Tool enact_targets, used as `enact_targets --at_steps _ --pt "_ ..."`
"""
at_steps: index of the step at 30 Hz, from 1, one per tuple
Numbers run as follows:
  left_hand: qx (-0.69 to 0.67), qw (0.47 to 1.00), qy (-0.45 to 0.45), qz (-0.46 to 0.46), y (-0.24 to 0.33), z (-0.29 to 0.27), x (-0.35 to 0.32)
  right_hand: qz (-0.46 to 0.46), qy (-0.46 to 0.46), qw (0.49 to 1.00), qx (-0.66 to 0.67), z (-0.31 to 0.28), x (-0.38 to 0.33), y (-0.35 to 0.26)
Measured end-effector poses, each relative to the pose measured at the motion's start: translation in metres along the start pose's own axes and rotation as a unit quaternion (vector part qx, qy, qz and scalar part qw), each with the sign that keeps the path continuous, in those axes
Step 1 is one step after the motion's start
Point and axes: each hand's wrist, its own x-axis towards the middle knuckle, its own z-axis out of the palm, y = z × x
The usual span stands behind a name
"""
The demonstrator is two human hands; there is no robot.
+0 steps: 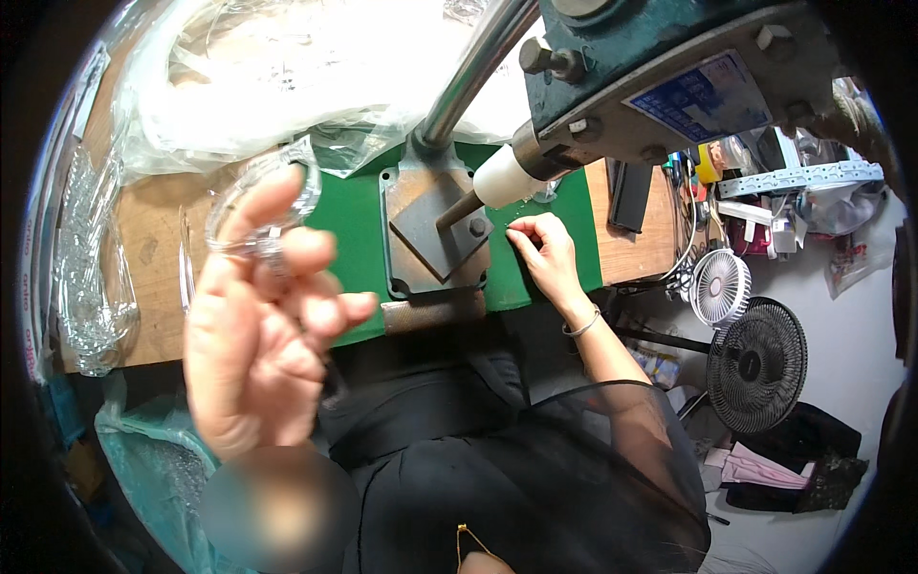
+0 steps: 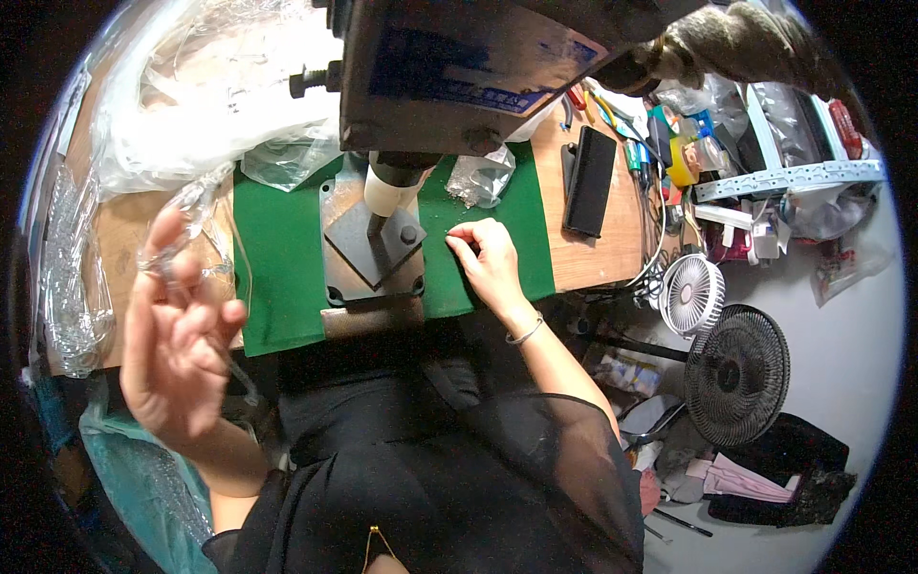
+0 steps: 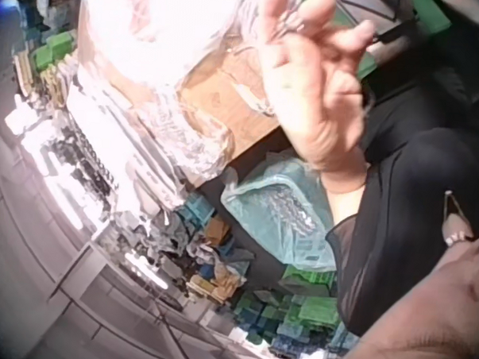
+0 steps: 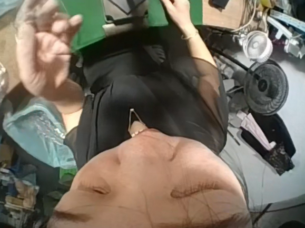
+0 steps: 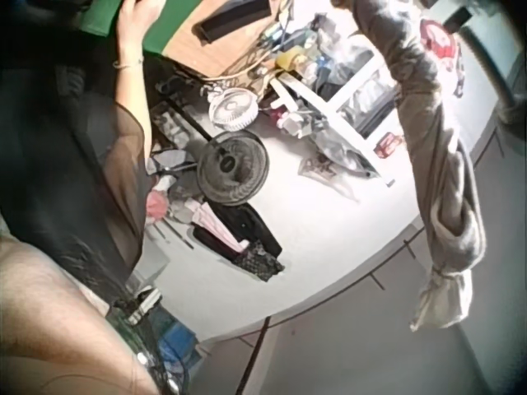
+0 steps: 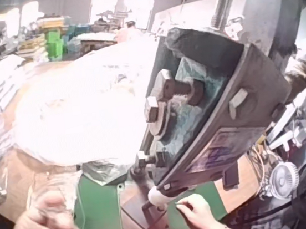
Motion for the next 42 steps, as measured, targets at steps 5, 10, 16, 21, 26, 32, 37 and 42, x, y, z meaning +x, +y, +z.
enact_targets --at_steps 5,10,16,21,26,32,37,42 --pt "0.292 0.950 0.039 0.105 -0.053 0.018 0.000 -0.032 -0.012 0.999 -0.031 0.004 0.003 0.002" --pt "0.259 0.965 0.031 0.005 -0.076 0.005 -0.012 0.069 -0.061 0.983 0.159 -0.014 0.008 -0.032" --pt "0.050 0.982 0.009 -0.182 -0.071 0.012 -0.011 -0.105 -0.185 0.948 0.238 -0.053 0.010 -0.141" --pt "0.007 0.980 0.041 -0.196 -0.075 0.008 -0.016 -0.150 -0.231 0.918 0.285 -0.040 0.012 -0.146" --pt "-0.032 0.975 0.034 -0.216 -0.071 0.008 -0.015 -0.191 -0.214 0.920 0.268 -0.042 0.015 -0.148" --pt "-0.041 0.974 0.012 -0.224 -0.073 0.009 -0.014 -0.269 -0.167 0.920 0.230 -0.045 0.016 -0.145" --pt "-0.040 0.970 0.005 -0.241 -0.073 0.009 -0.011 -0.218 -0.115 0.926 0.288 -0.043 0.013 -0.130" --pt "0.006 0.984 0.064 -0.167 -0.070 0.011 -0.012 0.014 -0.012 0.991 0.133 -0.039 0.016 -0.049"
